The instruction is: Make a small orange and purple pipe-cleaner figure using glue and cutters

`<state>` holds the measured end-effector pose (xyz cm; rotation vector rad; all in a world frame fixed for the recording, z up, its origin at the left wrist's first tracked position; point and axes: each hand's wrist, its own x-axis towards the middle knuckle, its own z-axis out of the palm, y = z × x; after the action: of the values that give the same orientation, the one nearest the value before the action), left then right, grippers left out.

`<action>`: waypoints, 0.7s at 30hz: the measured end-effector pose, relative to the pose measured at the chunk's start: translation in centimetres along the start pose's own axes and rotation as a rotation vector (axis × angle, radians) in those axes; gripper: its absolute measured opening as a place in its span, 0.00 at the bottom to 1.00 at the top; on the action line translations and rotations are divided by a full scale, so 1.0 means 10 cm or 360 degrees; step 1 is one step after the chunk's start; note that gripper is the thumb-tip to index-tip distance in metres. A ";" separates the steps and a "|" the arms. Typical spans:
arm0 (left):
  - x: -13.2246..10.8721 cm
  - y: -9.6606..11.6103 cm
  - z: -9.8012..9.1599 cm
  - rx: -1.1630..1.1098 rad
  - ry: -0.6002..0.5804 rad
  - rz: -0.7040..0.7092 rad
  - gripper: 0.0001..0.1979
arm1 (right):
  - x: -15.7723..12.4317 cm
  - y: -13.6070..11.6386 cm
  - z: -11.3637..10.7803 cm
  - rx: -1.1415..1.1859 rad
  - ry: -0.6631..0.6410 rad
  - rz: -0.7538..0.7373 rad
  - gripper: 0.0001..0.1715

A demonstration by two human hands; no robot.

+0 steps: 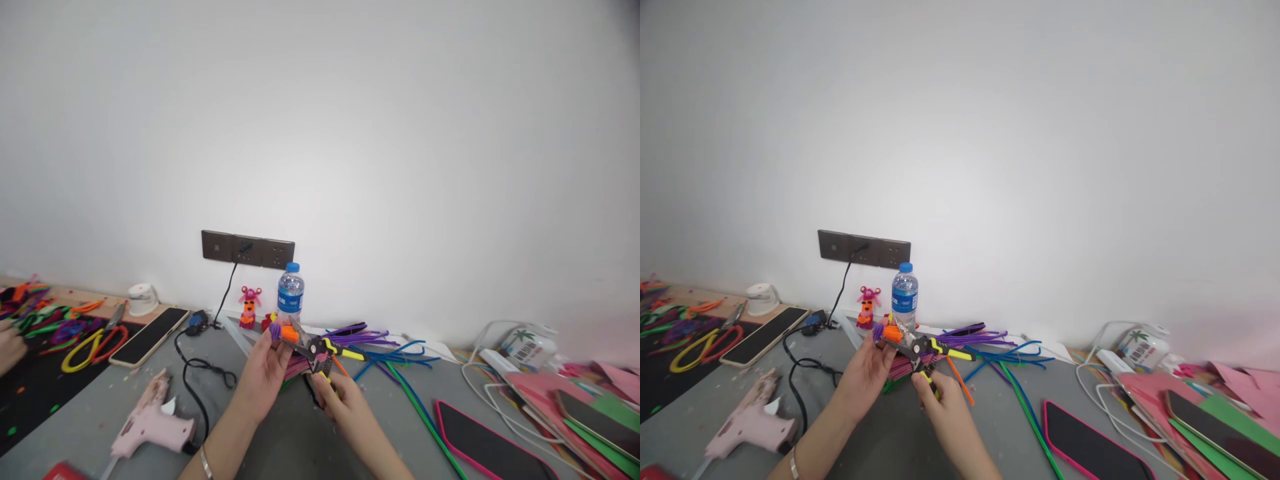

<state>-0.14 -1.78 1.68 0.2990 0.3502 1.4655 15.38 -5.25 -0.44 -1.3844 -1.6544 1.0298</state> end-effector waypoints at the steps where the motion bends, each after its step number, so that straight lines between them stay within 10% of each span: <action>1: 0.00 0.00 0.01 0.0004 -0.0003 0.0002 0.16 | 0.00 -0.01 0.00 0.0001 -0.0002 -0.0002 0.38; 21: -0.02 0.01 0.02 0.0002 -0.0001 -0.0009 0.17 | 0.00 0.02 0.00 0.0004 -0.0014 -0.0012 0.36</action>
<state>-0.17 -1.96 1.95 0.2993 0.3512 1.4599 15.48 -5.24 -0.60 -1.3730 -1.6628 1.0349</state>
